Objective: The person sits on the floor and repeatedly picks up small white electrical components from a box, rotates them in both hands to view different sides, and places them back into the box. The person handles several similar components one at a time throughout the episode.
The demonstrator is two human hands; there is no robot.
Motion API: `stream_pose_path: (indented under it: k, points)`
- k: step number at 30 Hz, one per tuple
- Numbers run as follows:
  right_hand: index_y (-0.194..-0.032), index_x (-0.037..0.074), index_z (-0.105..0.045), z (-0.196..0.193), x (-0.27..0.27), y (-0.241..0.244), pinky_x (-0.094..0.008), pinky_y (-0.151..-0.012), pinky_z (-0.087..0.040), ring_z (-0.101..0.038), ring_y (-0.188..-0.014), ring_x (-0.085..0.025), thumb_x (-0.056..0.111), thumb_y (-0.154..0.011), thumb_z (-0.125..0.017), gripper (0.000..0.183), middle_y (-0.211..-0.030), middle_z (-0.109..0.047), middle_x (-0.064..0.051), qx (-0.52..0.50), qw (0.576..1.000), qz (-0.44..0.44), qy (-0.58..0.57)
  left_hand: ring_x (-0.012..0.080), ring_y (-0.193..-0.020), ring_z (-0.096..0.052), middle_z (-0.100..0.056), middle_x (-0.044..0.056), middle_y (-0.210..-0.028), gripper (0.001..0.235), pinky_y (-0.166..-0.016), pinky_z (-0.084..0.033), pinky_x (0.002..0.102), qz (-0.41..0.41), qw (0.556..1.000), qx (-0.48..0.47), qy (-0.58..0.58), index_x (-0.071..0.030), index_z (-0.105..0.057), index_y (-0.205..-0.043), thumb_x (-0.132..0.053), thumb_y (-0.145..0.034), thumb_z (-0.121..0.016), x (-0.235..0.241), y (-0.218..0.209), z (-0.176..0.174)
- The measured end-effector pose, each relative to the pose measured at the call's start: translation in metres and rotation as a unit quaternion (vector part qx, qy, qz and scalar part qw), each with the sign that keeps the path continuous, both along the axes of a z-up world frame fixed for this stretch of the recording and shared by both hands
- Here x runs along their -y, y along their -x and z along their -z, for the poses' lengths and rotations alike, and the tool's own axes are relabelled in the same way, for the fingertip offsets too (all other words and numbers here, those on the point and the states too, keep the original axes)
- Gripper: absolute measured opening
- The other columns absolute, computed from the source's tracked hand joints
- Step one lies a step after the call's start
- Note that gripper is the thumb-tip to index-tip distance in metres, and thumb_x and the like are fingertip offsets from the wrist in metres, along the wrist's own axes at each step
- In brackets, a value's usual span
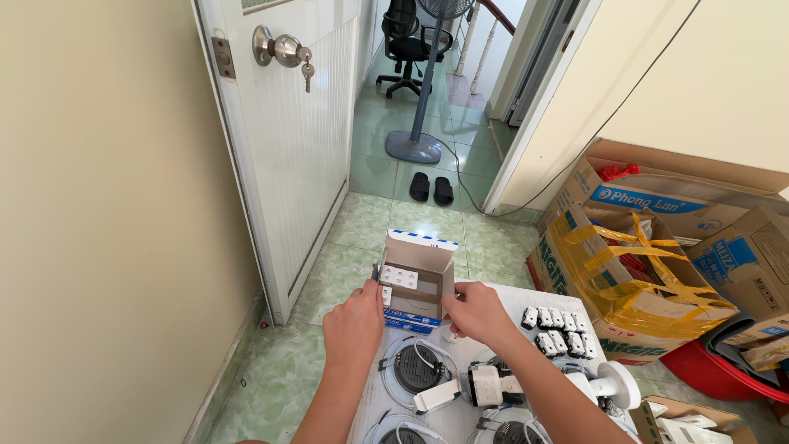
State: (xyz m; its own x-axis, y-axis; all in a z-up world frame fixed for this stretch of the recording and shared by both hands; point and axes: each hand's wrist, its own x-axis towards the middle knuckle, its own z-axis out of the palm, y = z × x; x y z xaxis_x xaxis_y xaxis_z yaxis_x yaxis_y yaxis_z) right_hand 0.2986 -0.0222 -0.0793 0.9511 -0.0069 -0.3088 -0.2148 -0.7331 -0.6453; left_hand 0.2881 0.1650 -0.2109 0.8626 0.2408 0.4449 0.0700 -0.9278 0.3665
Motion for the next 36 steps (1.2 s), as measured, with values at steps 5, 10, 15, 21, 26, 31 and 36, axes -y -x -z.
stream_pose_path:
  k: [5, 10, 15, 21, 26, 31, 36]
  points:
    - [-0.079, 0.005, -0.064, 0.002, 0.002, 0.003, -0.029, -0.051, -0.054, -0.067, -0.053, -0.019, 0.019, -0.088, -0.051, 0.021, -0.081, -0.078, -0.012, 0.007, 1.0, -0.008, -0.005, 0.0304, -0.041, -0.06, -0.057, -0.003, -0.057, 0.024, -0.037, -0.041, 0.042, -0.015, 0.998, 0.04, -0.053, -0.022, -0.058, -0.094, -0.041, -0.109, -0.053, -0.003, -0.006, 0.015]
    - [-0.132, 0.012, -0.071, -0.006, -0.002, 0.012, -0.028, -0.068, -0.054, -0.064, -0.056, -0.014, 0.039, -0.092, -0.06, 0.049, -0.061, -0.074, -0.005, 0.007, 0.998, -0.036, 0.046, 0.0305, -0.043, -0.061, -0.059, -0.001, -0.053, 0.026, -0.04, -0.043, 0.042, -0.026, 0.998, 0.018, -0.051, -0.022, -0.058, -0.088, -0.04, -0.107, -0.055, -0.002, 0.0, 0.007]
    - [-0.125, 0.013, -0.074, -0.006, 0.001, 0.006, -0.028, -0.067, -0.055, -0.066, -0.056, -0.014, 0.046, -0.091, -0.06, 0.05, -0.066, -0.075, -0.002, 0.009, 0.998, -0.038, 0.042, 0.0346, -0.053, -0.067, -0.067, 0.0, -0.064, 0.026, -0.046, -0.048, 0.046, -0.022, 0.999, -0.045, -0.016, -0.022, -0.061, -0.094, -0.041, -0.107, -0.05, -0.001, 0.006, -0.006]
    - [-0.122, 0.012, -0.076, -0.014, 0.001, 0.006, -0.027, -0.056, -0.054, -0.065, -0.052, -0.014, 0.048, -0.094, -0.059, 0.048, -0.083, -0.081, -0.001, 0.015, 0.999, -0.023, 0.024, 0.0379, -0.062, -0.068, -0.07, 0.002, -0.074, 0.028, -0.051, -0.049, 0.05, -0.012, 0.995, -0.09, 0.028, -0.02, -0.061, -0.096, -0.045, -0.104, -0.052, -0.003, 0.011, -0.017]
    - [-0.107, 0.008, -0.077, -0.007, 0.017, 0.002, -0.028, -0.049, -0.045, -0.064, -0.058, -0.018, 0.027, -0.095, -0.05, 0.035, -0.083, -0.076, -0.009, 0.02, 0.999, 0.025, -0.02, 0.031, -0.06, -0.067, -0.066, -0.003, -0.07, 0.045, -0.048, -0.046, 0.045, -0.037, 0.995, -0.073, 0.048, -0.02, -0.063, -0.09, -0.062, -0.1, -0.052, -0.002, 0.021, -0.029]
    - [-0.131, 0.021, -0.065, 0.031, 0.047, -0.012, -0.033, -0.088, -0.059, -0.071, -0.104, -0.016, 0.036, -0.091, -0.071, 0.043, -0.116, -0.074, 0.001, -0.019, 0.973, -0.102, 0.208, 0.0232, -0.047, -0.053, -0.06, -0.011, -0.06, 0.039, -0.041, -0.037, 0.039, -0.061, 0.991, 0.088, 0.076, -0.025, -0.058, -0.072, -0.054, -0.097, -0.062, 0.0, 0.039, -0.045]
    - [-0.124, 0.018, -0.069, 0.077, 0.056, -0.021, -0.033, -0.084, -0.056, -0.07, -0.102, -0.019, 0.048, -0.08, -0.077, 0.054, -0.12, -0.073, -0.001, -0.008, 0.973, -0.133, 0.188, 0.0226, -0.047, -0.056, -0.062, -0.01, -0.059, 0.037, -0.042, -0.04, 0.04, -0.047, 0.993, 0.061, 0.091, -0.025, -0.061, -0.071, -0.052, -0.096, -0.063, 0.002, 0.055, -0.049]
